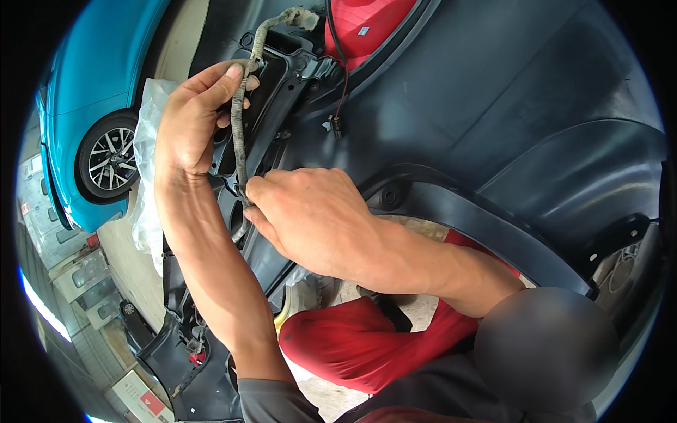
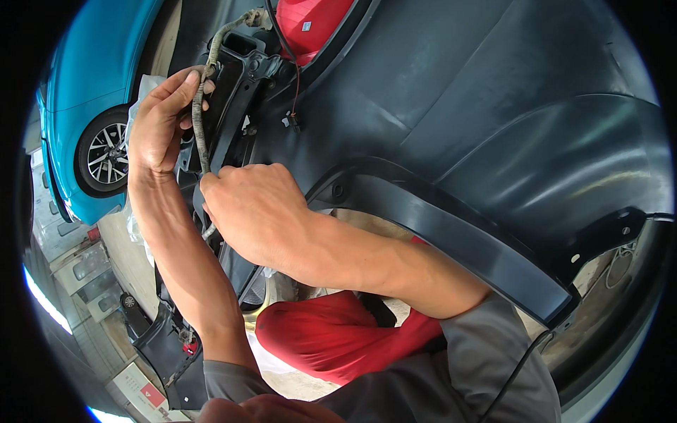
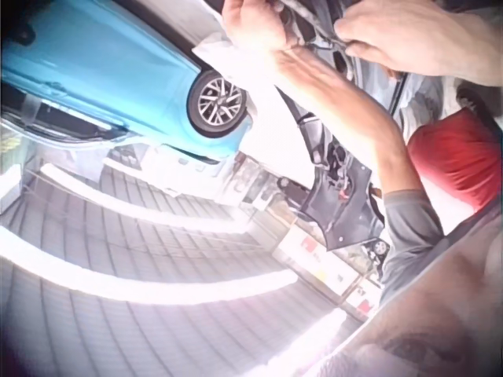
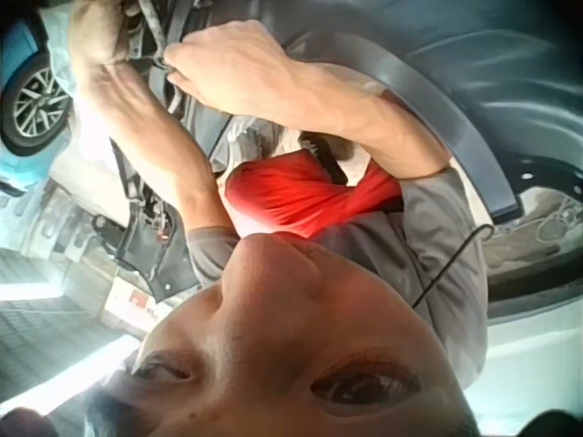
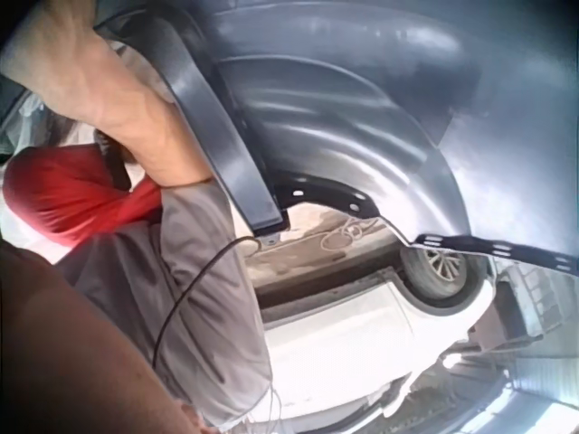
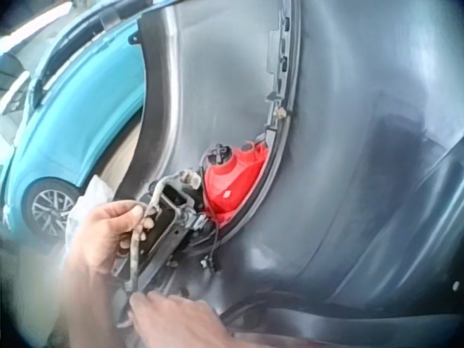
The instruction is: The person works on a detached car bumper, using a utility knife to cut and remove old tape and zip ties from the wiring harness. They then use pliers to strip and trim the wire ends, preparing the harness for reinstallation.
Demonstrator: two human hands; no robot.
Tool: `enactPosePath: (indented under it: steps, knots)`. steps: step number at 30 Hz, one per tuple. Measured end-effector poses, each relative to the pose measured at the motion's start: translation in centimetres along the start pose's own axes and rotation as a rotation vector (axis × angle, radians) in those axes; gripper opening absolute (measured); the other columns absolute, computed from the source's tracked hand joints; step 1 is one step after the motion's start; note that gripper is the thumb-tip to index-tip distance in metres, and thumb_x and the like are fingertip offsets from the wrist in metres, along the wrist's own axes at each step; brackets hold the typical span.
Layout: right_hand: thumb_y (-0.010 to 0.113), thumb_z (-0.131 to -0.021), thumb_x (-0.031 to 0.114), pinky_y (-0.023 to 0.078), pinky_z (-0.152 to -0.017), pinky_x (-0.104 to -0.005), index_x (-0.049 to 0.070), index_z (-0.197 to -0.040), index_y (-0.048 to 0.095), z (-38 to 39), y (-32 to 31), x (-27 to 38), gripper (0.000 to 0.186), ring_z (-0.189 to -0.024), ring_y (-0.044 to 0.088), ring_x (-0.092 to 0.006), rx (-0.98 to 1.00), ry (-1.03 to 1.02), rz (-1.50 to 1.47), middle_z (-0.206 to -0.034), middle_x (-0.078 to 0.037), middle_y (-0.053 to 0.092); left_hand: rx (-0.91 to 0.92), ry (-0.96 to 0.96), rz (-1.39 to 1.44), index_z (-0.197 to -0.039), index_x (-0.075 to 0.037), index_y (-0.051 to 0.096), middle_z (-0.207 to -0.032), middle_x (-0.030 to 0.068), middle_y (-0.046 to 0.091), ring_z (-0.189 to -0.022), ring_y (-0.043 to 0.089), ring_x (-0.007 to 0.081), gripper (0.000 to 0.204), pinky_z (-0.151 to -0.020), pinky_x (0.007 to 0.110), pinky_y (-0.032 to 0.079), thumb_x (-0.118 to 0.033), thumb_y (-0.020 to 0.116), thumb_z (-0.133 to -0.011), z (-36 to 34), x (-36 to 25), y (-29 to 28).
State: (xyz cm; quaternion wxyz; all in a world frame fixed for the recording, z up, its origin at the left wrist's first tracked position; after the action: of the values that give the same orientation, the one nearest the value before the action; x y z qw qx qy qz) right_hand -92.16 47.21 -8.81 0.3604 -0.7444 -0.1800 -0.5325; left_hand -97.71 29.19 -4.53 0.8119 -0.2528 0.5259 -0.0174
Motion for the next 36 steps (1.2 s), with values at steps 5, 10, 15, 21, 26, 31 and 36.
enactPosePath:
  steps: [5,10,15,21,26,31,36]
  knots:
    - [0.070,-0.101,0.022,0.062,-0.072,-0.0514,0.000,-0.098,0.072,-0.2,0.0,0.5,0.022,-0.084,0.078,-0.0373,0.033,-0.001,-0.056,-0.088,-0.017,0.077,0.035,-0.006,0.044,-0.129,-0.001,0.075,-0.103,0.0029,0.079,-0.080,0.062,0.0061,0.031,-0.065,0.021,0.040,-0.023,0.071,-0.107,0.0,0.3,-0.3]
    - [0.071,-0.100,0.022,0.062,-0.071,-0.0509,0.000,-0.096,0.072,-0.3,0.2,0.3,0.023,-0.083,0.078,-0.0374,0.026,-0.008,-0.072,-0.085,-0.017,0.077,0.044,-0.009,0.096,-0.129,-0.001,0.075,-0.103,0.0020,0.079,-0.080,0.062,0.0058,0.032,-0.067,0.020,0.042,-0.024,0.073,-0.107,-0.2,0.6,-0.3]
    - [0.072,-0.100,0.023,0.061,-0.071,-0.0511,0.000,-0.095,0.072,-0.2,0.3,0.4,0.023,-0.082,0.078,-0.0379,0.030,-0.009,-0.083,-0.084,-0.017,0.077,-0.008,0.014,0.032,-0.126,0.001,0.077,-0.101,0.0008,0.079,-0.078,0.057,0.0041,0.034,-0.069,0.020,0.041,-0.019,0.079,-0.099,0.3,0.2,0.2]
    - [0.072,-0.100,0.024,0.061,-0.071,-0.0514,0.001,-0.096,0.072,-0.2,0.1,0.3,0.023,-0.081,0.078,-0.0384,0.037,-0.007,-0.086,-0.084,-0.018,0.077,-0.029,0.027,0.003,-0.125,0.003,0.077,-0.100,0.0018,0.079,-0.078,0.058,0.0047,0.036,-0.071,0.021,0.044,-0.016,0.081,-0.095,0.2,0.2,0.3]
    - [0.072,-0.100,0.024,0.061,-0.072,-0.0516,0.000,-0.098,0.072,-0.2,0.1,0.2,0.024,-0.082,0.078,-0.0387,0.057,0.003,-0.088,-0.085,-0.018,0.077,-0.132,0.063,0.010,-0.119,0.005,0.079,-0.096,0.0028,0.079,-0.080,0.061,0.0073,0.031,-0.076,0.023,0.048,-0.012,0.079,-0.093,0.5,0.0,1.5]
    - [0.071,-0.100,0.024,0.061,-0.072,-0.0518,-0.001,-0.098,0.072,-0.2,0.2,0.3,0.025,-0.082,0.078,-0.0389,0.061,0.003,-0.088,-0.085,-0.018,0.077,-0.229,0.078,-0.011,-0.112,0.004,0.081,-0.092,0.0034,0.078,-0.083,0.066,0.0092,0.026,-0.077,0.024,0.051,-0.007,0.075,-0.090,-0.3,1.0,0.9]
    - [0.071,-0.100,0.024,0.061,-0.072,-0.0525,0.000,-0.097,0.073,-0.3,0.1,0.2,0.024,-0.081,0.077,-0.0398,0.051,0.007,-0.087,-0.084,-0.018,0.077,-0.290,0.089,-0.179,-0.111,0.005,0.081,-0.087,0.0024,0.074,-0.081,0.064,0.0089,0.029,-0.076,0.025,0.050,-0.014,0.073,-0.091,0.4,0.4,1.2]
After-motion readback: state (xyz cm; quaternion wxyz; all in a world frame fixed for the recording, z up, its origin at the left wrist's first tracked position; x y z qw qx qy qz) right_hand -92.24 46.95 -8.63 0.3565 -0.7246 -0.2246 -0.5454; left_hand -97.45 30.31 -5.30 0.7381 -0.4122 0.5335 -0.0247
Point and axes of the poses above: each hand's wrist, its own z-axis away from the middle knuckle, its own y-axis out of the palm, x = y × z, the point moved 4 cm from there along -z, towards the middle knuckle
